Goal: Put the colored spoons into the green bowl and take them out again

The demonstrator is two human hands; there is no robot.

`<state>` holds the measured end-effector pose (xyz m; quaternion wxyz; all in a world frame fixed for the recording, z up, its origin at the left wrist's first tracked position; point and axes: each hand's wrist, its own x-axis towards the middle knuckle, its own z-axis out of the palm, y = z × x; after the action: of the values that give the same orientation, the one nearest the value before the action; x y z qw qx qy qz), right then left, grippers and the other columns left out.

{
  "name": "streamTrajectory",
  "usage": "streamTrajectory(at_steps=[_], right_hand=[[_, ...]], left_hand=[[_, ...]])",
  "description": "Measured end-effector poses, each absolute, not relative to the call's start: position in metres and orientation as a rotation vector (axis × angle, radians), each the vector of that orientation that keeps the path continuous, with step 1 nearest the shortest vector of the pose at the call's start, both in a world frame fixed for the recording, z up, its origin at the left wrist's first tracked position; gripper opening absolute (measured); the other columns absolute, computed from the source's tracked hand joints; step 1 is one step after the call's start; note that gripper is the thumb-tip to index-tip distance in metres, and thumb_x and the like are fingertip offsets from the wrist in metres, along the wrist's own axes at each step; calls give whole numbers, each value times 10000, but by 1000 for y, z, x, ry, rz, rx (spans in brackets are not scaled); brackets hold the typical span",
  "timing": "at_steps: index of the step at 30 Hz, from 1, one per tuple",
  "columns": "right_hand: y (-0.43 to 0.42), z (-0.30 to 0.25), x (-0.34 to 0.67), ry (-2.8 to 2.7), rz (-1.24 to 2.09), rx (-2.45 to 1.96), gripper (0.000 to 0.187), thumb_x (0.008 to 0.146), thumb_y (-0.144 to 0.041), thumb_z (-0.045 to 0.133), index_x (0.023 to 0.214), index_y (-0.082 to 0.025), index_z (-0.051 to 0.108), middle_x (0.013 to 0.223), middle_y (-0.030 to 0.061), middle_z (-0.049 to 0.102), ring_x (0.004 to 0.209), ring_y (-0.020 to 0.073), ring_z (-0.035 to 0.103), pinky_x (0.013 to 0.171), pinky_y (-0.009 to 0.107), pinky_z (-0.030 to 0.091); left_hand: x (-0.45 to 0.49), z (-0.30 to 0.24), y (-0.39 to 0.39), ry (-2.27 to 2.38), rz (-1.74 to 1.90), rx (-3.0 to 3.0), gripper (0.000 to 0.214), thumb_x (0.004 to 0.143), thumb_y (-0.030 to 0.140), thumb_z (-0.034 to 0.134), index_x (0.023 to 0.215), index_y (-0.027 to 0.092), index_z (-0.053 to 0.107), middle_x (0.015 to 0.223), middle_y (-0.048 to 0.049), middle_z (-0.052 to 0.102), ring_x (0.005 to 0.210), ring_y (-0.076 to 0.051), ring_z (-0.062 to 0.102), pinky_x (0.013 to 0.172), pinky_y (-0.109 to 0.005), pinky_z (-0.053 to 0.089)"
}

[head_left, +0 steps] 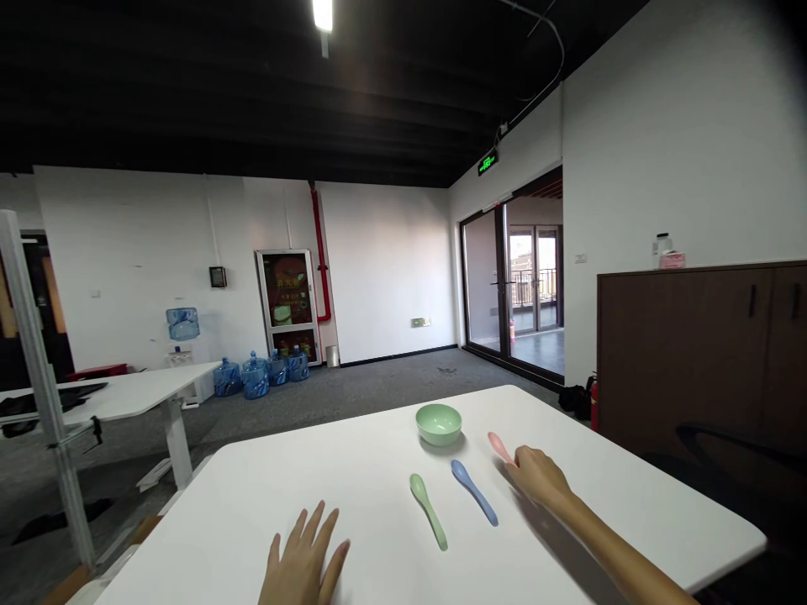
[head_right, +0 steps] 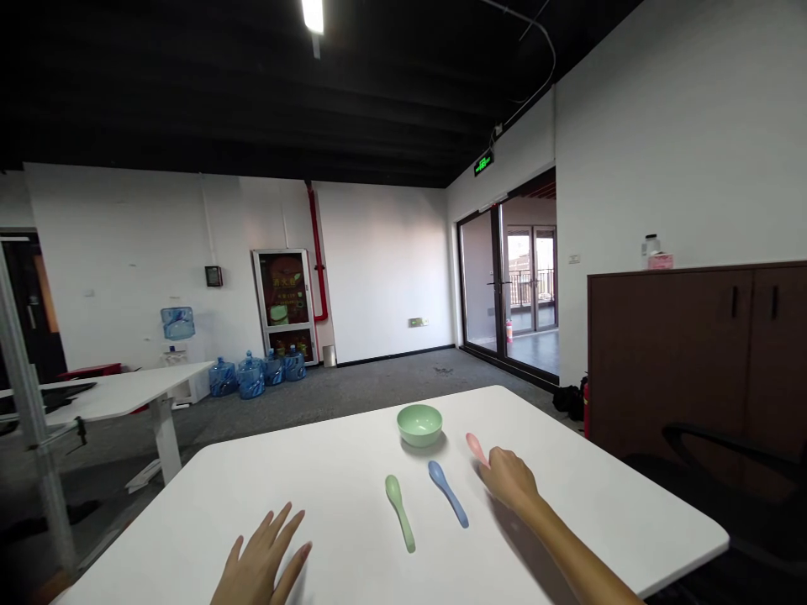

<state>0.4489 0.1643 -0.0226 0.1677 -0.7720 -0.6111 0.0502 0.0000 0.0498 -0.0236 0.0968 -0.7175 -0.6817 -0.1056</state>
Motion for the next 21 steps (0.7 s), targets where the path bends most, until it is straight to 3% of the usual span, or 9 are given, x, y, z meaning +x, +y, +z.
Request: streamTrajectory(at_steps=[8, 14, 21], right_hand=[[135, 6, 375, -1860, 196, -1948, 226, 910, -281, 533, 768, -180, 677, 778, 87, 724, 691, 182, 635, 617, 287, 280], [132, -3, 332, -1945, 226, -1979, 179, 888, -225, 530, 838, -180, 696, 903, 99, 758, 788, 208, 682, 598, 287, 277], [134, -19, 306, -2005, 221, -2048, 219, 926, -190, 515, 933, -154, 731, 1023, 150, 768, 951, 286, 733, 680, 304, 377]], left_hand=[[5, -13, 44, -2019, -309, -2140, 529, 1017, 400, 377, 1511, 303, 544, 1631, -64, 498, 1529, -335, 423, 1199, -621, 405], [1, -16, 44, -2048, -309, -2133, 534, 1015, 407, 381, 1516, 306, 537, 1639, -59, 487, 1536, -338, 410, 1210, -621, 391], [-3, -18, 44, -2041, -358, -2145, 537, 1008, 409, 379, 1509, 309, 545, 1632, -58, 492, 1532, -341, 420, 1203, -634, 393]])
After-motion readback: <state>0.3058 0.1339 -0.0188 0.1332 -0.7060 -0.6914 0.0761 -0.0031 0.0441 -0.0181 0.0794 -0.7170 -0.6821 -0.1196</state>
